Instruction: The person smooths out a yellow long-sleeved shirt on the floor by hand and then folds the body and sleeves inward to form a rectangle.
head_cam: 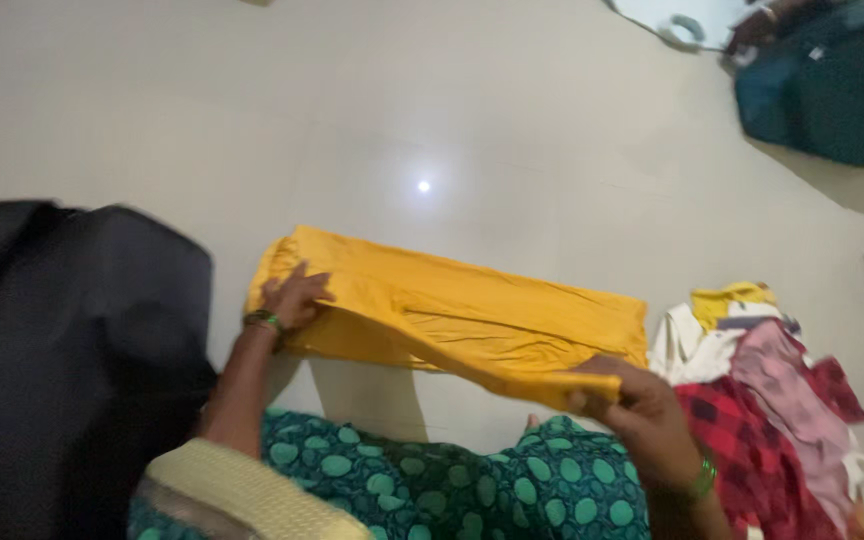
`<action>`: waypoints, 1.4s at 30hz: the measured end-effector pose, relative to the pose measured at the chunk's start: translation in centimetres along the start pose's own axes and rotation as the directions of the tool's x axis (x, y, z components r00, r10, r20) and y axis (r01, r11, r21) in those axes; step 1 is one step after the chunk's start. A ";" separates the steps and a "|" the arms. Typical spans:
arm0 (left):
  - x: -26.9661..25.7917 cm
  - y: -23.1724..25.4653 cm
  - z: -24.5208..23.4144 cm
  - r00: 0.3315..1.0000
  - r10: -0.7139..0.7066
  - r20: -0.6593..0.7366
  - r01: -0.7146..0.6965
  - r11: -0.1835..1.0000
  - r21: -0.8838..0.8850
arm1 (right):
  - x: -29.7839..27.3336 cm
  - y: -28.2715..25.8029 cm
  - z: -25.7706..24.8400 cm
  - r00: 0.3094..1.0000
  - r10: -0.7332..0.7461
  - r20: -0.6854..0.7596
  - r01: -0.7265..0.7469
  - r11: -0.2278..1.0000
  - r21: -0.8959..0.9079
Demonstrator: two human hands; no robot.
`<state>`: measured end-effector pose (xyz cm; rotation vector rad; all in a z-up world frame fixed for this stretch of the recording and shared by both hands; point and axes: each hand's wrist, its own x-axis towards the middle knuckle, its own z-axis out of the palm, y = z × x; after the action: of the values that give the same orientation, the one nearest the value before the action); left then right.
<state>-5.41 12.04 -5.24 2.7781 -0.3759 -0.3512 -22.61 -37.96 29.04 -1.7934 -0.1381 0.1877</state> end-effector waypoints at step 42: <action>5.0 12.1 -3.8 0.813 -0.017 -0.581 -0.042 0.995 -0.088 | 14.4 37.3 -14.7 0.665 0.149 -0.731 -0.593 0.701 -0.397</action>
<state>-2.26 0.52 1.36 2.6102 -0.2117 0.4781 -5.85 -57.66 -4.74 -2.4247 0.8199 -0.2292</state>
